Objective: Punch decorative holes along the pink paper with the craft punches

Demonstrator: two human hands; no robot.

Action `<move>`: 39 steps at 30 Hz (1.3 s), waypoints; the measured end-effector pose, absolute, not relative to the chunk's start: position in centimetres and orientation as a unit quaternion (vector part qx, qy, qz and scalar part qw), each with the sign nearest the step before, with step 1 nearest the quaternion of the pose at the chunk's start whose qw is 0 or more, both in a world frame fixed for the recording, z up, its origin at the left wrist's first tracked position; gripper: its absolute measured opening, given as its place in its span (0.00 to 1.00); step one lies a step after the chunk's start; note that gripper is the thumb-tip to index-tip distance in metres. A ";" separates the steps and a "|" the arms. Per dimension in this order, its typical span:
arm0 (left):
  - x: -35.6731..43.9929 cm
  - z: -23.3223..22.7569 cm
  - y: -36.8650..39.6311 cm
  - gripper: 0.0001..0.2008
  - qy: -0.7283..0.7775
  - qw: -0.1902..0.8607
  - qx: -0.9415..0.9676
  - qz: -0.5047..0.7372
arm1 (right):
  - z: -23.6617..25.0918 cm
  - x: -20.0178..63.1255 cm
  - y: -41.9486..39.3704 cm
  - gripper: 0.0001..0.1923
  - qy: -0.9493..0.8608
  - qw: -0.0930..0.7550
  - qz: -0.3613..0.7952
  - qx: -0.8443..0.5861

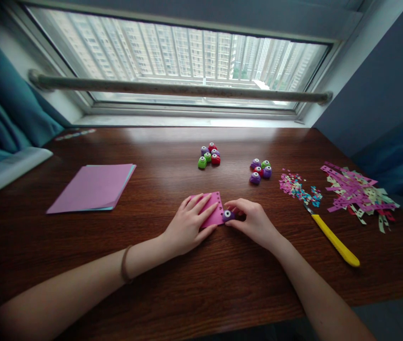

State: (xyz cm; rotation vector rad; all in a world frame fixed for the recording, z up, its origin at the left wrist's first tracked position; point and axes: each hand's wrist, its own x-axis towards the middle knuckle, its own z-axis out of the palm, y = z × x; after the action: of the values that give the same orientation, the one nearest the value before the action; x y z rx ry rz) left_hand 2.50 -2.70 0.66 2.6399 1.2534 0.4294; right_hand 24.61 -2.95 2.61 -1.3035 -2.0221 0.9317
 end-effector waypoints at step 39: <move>2.7 0.6 -3.0 0.22 0.438 0.063 0.886 0.136 | 2.9 24.5 -3.0 0.17 -0.767 0.279 0.382 -0.434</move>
State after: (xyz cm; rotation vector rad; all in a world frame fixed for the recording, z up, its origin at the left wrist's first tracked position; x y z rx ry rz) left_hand 2.66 -2.97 0.57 2.6776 1.3245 0.4094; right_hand 24.50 -2.97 2.94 -1.1636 -2.0572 1.0245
